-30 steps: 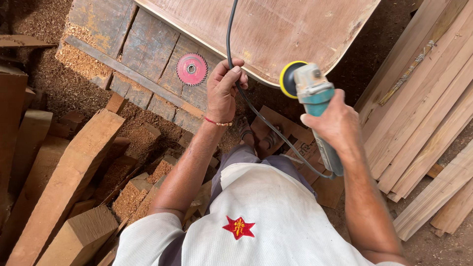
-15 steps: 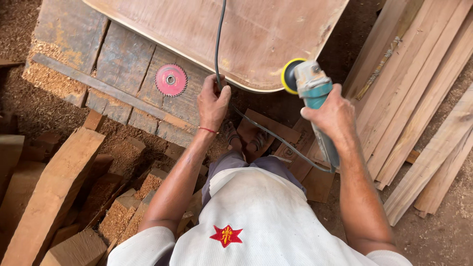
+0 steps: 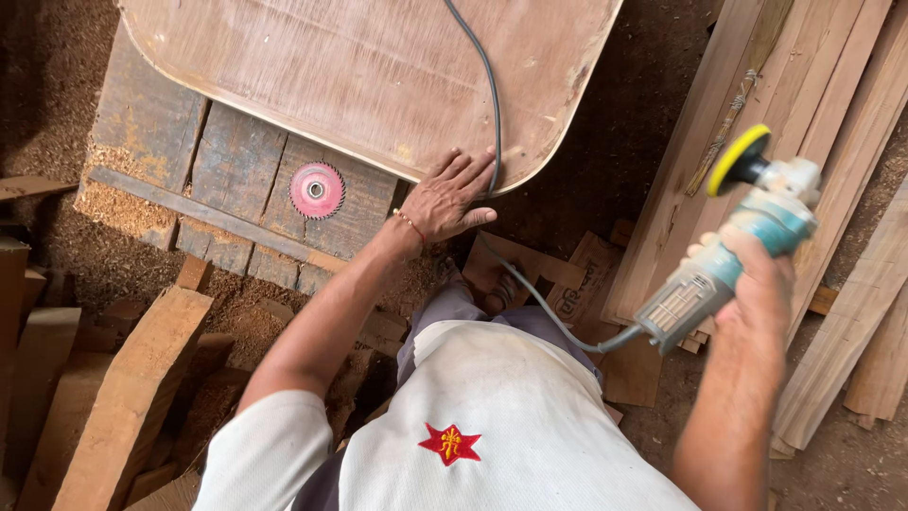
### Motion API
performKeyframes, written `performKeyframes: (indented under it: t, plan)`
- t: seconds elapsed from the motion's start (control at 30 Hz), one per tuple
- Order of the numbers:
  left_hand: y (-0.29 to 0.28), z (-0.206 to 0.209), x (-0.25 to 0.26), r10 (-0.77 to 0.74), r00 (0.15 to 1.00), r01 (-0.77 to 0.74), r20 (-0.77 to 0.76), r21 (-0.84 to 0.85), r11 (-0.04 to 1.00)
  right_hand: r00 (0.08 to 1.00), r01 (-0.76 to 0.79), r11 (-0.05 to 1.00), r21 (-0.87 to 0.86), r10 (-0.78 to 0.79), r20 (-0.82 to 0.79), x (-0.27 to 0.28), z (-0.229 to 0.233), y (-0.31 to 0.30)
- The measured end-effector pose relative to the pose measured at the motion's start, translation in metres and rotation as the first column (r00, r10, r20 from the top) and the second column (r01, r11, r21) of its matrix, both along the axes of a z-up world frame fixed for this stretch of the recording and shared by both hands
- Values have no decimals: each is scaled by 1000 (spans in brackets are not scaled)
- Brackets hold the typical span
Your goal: The person sands the curved edges of a wooden board using an electric sander, touches the smoothed edges by hand, and sets the tool down on the workbench.
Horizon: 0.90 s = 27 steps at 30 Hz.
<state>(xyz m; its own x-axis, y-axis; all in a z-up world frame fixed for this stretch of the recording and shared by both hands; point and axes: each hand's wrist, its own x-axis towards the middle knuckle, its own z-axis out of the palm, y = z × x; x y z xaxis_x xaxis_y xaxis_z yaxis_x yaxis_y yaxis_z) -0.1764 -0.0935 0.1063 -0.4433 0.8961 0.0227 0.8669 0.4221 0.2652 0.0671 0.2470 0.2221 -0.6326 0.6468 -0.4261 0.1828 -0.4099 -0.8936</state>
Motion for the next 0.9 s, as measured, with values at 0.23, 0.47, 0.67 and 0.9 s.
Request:
performKeyframes:
  t: [0.23,0.47,0.67,0.9]
  plan:
    - [63,0,-36,-246,967,247,67,-2,969,977,206,976,-70,-209,-37,47,-2,30]
    - [111,-21,-73,-79,997,79,11,-57,995,990,130,992,3,-129,-58,47,-5,53]
    - [80,-8,-118,285,958,-276,27,-178,945,995,93,993,69,-90,-51,24,-15,87]
    - [127,8,-54,91,970,-71,224,-95,993,998,63,988,140,-62,-13,-45,-18,153]
